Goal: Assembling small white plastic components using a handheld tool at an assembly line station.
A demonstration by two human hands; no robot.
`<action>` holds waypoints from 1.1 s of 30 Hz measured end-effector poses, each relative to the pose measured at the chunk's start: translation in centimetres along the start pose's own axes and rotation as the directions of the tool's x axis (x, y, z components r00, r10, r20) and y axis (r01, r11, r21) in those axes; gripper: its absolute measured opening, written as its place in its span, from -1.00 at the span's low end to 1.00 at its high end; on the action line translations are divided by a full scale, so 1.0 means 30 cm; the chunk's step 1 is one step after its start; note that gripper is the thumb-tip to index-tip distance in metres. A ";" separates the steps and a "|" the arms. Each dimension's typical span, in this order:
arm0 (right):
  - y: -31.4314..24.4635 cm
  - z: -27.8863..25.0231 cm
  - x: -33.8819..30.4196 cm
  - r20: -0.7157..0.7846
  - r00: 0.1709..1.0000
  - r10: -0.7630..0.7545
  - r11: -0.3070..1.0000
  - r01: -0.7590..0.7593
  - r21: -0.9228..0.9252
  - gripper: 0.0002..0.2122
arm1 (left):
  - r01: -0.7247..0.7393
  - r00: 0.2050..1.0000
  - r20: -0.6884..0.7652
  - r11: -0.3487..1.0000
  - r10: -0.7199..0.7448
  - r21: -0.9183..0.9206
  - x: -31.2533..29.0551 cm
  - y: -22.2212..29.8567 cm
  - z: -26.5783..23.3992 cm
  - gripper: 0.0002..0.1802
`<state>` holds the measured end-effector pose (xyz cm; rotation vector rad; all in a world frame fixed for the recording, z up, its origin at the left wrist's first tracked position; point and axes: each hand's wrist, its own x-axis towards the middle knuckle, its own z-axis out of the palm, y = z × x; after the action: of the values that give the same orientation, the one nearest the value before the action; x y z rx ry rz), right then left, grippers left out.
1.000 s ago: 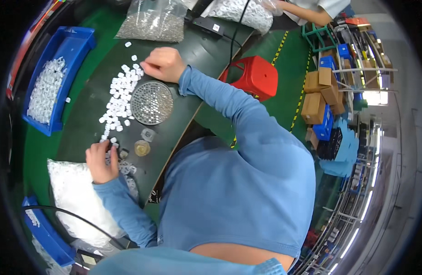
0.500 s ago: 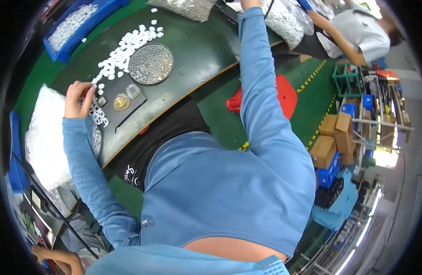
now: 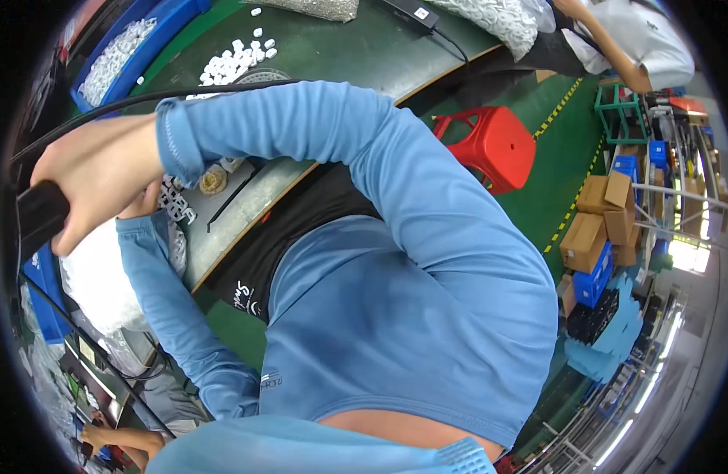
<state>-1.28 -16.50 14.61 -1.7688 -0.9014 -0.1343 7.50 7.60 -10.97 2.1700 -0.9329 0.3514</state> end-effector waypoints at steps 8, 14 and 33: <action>0.072 -0.288 -0.058 -0.546 0.755 -0.364 0.902 0.432 -0.004 -0.83 | -0.015 0.989 0.147 0.994 0.031 -0.108 0.201 0.399 -0.040 -0.93; 0.062 -0.478 -0.223 -0.816 0.551 0.174 0.949 0.127 0.288 -0.80 | 0.042 0.988 0.154 0.997 -0.032 -0.063 0.187 0.431 -0.062 -0.93; 0.270 -0.491 -0.311 -0.692 0.688 0.218 0.961 -0.030 0.274 -0.66 | 0.105 0.867 0.207 0.572 -0.453 0.814 0.823 0.099 0.136 -0.62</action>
<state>2.08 -34.76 9.65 -1.3539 -0.1976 -0.5678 22.47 -9.39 0.07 3.2747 -0.6441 0.1569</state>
